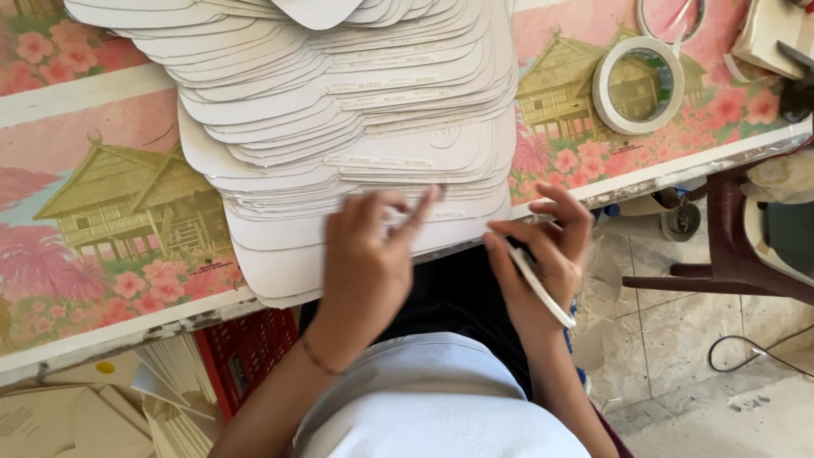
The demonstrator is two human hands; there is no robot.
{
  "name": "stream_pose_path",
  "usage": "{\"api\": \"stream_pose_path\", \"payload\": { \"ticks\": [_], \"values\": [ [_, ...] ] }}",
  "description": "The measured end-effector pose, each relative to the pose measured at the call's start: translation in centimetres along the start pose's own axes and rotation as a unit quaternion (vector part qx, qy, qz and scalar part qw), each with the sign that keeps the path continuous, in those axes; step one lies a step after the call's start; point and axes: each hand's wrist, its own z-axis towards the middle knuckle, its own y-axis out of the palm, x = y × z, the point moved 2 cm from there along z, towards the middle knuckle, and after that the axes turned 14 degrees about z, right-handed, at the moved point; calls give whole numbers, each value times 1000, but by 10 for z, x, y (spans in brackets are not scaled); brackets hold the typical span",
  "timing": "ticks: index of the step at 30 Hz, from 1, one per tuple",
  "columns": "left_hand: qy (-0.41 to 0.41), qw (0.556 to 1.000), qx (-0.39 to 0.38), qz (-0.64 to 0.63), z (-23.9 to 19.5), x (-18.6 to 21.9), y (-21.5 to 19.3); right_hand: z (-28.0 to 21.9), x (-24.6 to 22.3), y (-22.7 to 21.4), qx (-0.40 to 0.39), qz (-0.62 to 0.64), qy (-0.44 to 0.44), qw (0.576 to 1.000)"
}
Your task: The person applies strips of clear adhesive tape to the edges of a stack of white paper cutouts. They smooth the tape down with their fingers and continue the process on multiple items in the stack.
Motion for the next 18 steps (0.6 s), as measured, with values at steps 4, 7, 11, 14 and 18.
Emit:
{"api": "stream_pose_path", "payload": {
  "ticks": [4, 7, 11, 14, 18],
  "values": [
    [-136, 988, -64, -24, -11, -32, -30, -6, -3, 28, -81, 37, 25, 996],
    [-156, 984, -81, 0, -19, -41, -37, -8, -13, 59, -121, 76, 29, 989],
    [-172, 980, -95, -25, -27, -40, -36, -5, -16, 70, -137, 75, 37, 987],
    [-187, 975, -109, -47, -28, -39, -33, -3, -20, 70, -143, 29, 13, 989],
    [-203, 972, -122, 2, -25, -34, -33, -4, -20, 60, -196, 22, -23, 980]
  ]
}}
